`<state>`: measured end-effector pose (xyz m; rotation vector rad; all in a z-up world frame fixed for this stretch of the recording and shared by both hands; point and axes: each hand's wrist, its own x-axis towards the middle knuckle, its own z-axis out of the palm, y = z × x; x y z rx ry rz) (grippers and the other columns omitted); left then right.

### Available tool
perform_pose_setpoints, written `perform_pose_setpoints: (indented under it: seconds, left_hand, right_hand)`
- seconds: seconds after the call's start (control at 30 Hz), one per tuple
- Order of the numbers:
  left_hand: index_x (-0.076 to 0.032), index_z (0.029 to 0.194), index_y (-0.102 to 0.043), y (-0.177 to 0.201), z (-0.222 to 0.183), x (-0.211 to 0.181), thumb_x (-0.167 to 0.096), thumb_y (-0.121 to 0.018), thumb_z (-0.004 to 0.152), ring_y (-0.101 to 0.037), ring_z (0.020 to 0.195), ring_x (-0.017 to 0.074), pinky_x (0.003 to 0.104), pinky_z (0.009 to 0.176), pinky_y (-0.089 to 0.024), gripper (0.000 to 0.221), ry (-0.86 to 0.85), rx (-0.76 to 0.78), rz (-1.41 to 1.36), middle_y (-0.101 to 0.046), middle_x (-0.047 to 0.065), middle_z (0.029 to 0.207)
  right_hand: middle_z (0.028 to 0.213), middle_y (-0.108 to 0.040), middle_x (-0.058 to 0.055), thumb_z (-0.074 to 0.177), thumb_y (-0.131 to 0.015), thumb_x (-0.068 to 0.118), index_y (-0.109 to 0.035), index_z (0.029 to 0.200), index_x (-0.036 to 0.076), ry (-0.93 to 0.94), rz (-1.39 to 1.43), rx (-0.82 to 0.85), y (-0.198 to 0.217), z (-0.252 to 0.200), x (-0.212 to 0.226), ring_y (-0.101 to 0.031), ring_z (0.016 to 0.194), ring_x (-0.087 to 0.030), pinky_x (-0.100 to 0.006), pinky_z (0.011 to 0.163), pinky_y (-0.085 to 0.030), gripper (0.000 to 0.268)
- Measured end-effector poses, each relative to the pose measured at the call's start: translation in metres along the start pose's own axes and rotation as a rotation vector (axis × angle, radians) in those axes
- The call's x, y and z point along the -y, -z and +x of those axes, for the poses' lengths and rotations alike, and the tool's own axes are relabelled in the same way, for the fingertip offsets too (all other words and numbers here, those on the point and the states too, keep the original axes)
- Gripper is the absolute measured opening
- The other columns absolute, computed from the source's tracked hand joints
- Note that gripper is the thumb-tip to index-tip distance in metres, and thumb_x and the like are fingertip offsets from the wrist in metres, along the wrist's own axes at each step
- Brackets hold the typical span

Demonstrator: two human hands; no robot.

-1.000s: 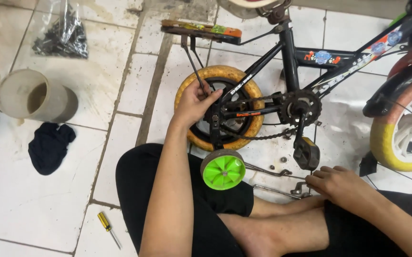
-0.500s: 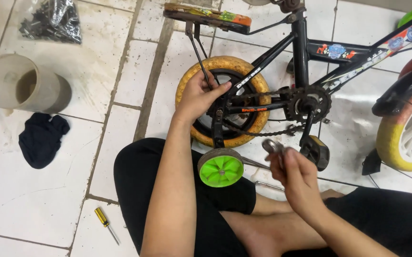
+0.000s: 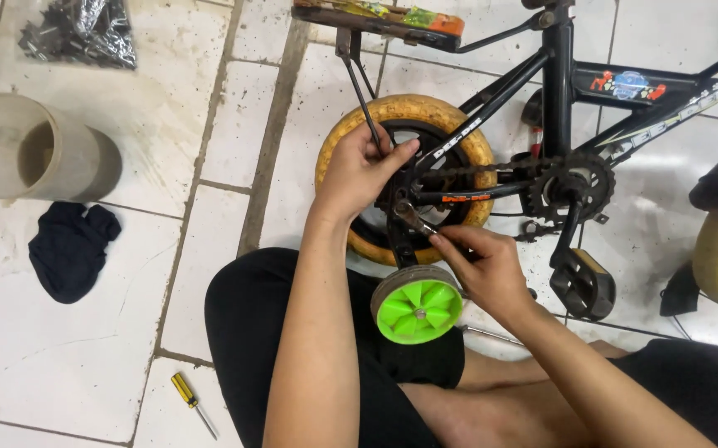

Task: Adjusting and tightening the rear wheel and training wheels of a small bicycle using a wrench.

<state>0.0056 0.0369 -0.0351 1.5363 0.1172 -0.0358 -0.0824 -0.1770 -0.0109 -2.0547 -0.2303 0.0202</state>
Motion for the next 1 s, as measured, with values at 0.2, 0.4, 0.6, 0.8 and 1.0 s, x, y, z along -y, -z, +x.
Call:
perform_pose_setpoints:
  seconds: [0.2, 0.4, 0.6, 0.8, 1.0]
  left_hand:
    - [-0.009, 0.085, -0.056, 0.001, -0.002, -0.005, -0.023, -0.088, 0.081, -0.059, 0.06, 0.0073, 0.019, 0.054, -0.045, 0.035, 0.012, 0.005, -0.007, -0.062, 0.003, 0.07]
    - [-0.01, 0.087, -0.057, 0.0, -0.004, -0.009, -0.021, -0.088, 0.082, -0.06, 0.061, 0.008, 0.02, 0.055, -0.047, 0.033, 0.021, 0.016, 0.0, -0.063, 0.003, 0.071]
    - [-0.01, 0.087, -0.056, -0.003, -0.005, -0.005, -0.022, -0.087, 0.083, -0.06, 0.06, 0.0073, 0.02, 0.054, -0.047, 0.033, 0.0, -0.012, 0.01, -0.062, 0.002, 0.07]
    - [-0.01, 0.088, -0.056, -0.005, -0.008, 0.004, -0.025, -0.087, 0.083, -0.061, 0.06, 0.0074, 0.02, 0.054, -0.049, 0.034, 0.002, -0.034, 0.022, -0.063, 0.003, 0.07]
    - [-0.01, 0.088, -0.056, -0.001, -0.01, 0.011, -0.024, -0.087, 0.085, -0.061, 0.062, 0.0083, 0.02, 0.056, -0.049, 0.034, 0.0, -0.011, 0.018, -0.063, 0.004, 0.071]
  right_hand:
    - [0.075, -0.076, -0.016, 0.091, -0.079, 0.014, -0.079, 0.095, 0.006, 0.037, -0.082, 0.029, 0.002, 0.012, 0.006, -0.075, 0.072, -0.036, -0.041, 0.064, -0.056, 0.009]
    - [0.075, -0.075, -0.019, 0.091, -0.078, 0.014, -0.077, 0.093, 0.003, 0.085, -0.226, 0.096, 0.014, 0.019, 0.028, -0.073, 0.074, -0.042, -0.045, 0.063, -0.057, 0.011]
    - [0.066, -0.074, -0.011, 0.091, -0.08, 0.019, -0.08, 0.088, 0.013, -0.062, -0.074, 0.022, -0.008, 0.006, -0.001, -0.074, 0.065, -0.028, -0.036, 0.061, -0.055, 0.007]
    - [0.061, -0.071, -0.008, 0.095, -0.077, 0.018, -0.08, 0.086, 0.011, -0.263, 0.16, -0.087, -0.043, -0.022, -0.013, -0.06, 0.064, -0.012, -0.032, 0.059, -0.051, 0.012]
    - [0.054, -0.066, -0.006, 0.098, -0.071, 0.017, -0.08, 0.086, 0.009, -0.263, 0.282, -0.061, -0.036, -0.032, -0.027, -0.052, 0.059, -0.01, -0.03, 0.054, -0.048, 0.017]
